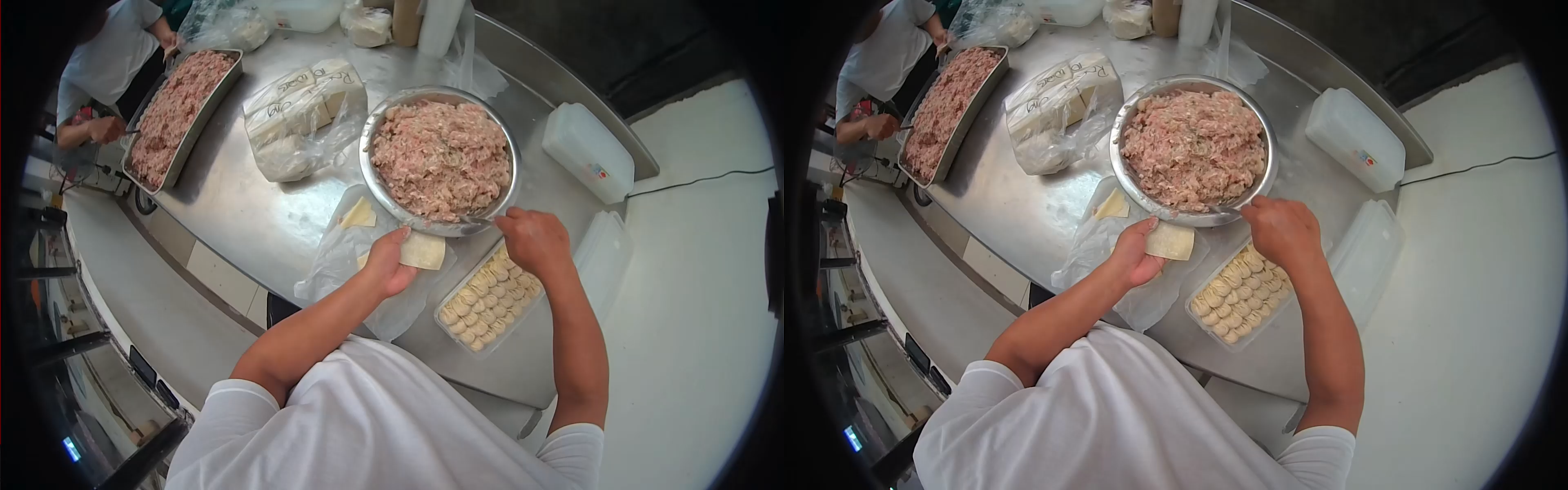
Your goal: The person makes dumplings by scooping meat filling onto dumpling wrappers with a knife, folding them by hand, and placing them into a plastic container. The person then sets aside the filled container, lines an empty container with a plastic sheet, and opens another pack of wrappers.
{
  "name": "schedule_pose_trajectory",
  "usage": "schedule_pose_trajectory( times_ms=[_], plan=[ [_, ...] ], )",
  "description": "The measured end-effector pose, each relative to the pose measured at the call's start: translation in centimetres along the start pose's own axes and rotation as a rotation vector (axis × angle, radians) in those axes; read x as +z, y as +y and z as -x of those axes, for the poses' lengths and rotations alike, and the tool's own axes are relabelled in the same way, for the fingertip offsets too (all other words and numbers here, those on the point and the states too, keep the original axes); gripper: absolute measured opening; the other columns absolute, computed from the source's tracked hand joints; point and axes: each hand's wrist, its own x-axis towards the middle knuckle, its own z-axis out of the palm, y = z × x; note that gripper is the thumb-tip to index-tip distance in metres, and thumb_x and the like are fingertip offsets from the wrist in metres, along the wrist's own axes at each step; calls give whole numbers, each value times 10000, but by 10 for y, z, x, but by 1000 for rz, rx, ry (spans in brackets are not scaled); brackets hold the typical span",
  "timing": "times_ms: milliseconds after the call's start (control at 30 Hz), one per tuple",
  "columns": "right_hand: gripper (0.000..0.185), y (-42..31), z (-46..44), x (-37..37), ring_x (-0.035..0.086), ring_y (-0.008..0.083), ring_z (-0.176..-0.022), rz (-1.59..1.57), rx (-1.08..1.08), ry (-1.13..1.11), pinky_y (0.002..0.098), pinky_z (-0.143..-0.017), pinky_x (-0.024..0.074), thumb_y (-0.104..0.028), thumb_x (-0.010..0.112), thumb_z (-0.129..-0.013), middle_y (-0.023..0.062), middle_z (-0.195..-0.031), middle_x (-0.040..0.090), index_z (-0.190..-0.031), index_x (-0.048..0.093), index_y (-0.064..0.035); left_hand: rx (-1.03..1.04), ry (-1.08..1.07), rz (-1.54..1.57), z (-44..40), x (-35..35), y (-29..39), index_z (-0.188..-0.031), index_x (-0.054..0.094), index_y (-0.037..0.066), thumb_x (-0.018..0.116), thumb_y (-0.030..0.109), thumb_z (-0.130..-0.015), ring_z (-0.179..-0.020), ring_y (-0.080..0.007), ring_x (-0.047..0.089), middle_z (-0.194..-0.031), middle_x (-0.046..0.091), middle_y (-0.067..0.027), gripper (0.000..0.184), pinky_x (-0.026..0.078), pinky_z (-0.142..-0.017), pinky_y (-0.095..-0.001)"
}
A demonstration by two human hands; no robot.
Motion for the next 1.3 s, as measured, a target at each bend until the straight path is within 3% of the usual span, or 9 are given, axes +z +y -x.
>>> schedule_pose_trajectory(
  times_ms=[67,267,367,533,733,867,1033,1233,1300],
  plan=[
    [210,-1,11,13,697,262,-816,-132,35,113,403,-679,568,-87,632,-819,42,-858,680,-995,734,-138,-17,21,25,1,4,-2,-1385,430,-20,424,185,-1058,-1308,-334,532,-1397,531,-173,386,402,-1163,-488],
    [270,-28,22,55,668,265,-779,-550,9,386,410,-667,549,-42,654,-825,50,-839,640,-1055,740,-154,6,29,58,11,5,19,-1384,427,-28,399,196,-1065,-1292,-340,539,-1382,535,-186,391,407,-1154,-502],
    [279,-61,26,63,648,268,-830,-534,44,438,405,-694,539,-29,664,-819,63,-887,626,-1055,747,-154,15,-7,30,22,3,28,-1382,423,-31,401,206,-1067,-1270,-345,551,-1365,541,-189,395,421,-1139,-517],
    [300,-74,39,54,630,274,-860,-583,101,268,409,-726,533,-20,633,-825,72,-904,618,-1074,749,-142,53,39,55,19,-17,33,-1351,456,-16,414,222,-1072,-1226,-326,573,-1333,562,-172,370,451,-1102,-513],
    [310,-45,22,7,658,288,-798,-221,196,220,426,-691,556,-65,568,-843,71,-858,651,-1096,732,-134,152,127,-38,22,-7,38,-1334,478,8,420,227,-1077,-1225,-295,574,-1327,574,-138,343,470,-1071,-494],
    [316,-39,2,34,665,283,-794,-299,31,215,423,-687,561,-50,578,-831,73,-860,650,-1095,730,-132,129,12,11,16,-7,31,-1351,463,12,403,227,-1081,-1247,-301,559,-1347,561,-138,350,462,-1080,-496],
    [298,-65,25,56,666,268,-781,-470,30,314,411,-642,559,-36,609,-829,65,-850,632,-1083,736,-124,108,32,23,25,1,32,-1339,456,6,392,236,-1087,-1250,-318,553,-1361,540,-156,348,458,-1088,-504],
    [299,-101,49,62,615,280,-858,-583,121,330,401,-727,535,-38,600,-843,89,-900,600,-1094,738,-123,74,41,65,24,-19,36,-1317,464,5,418,239,-1085,-1231,-299,569,-1308,562,-151,333,482,-1065,-490],
    [321,-92,51,43,621,281,-827,-475,119,276,406,-713,538,-31,587,-839,82,-880,599,-1108,735,-126,211,168,20,28,-22,39,-1347,458,3,418,241,-1080,-1199,-317,595,-1301,578,-157,360,514,-1040,-488]
  ],
)
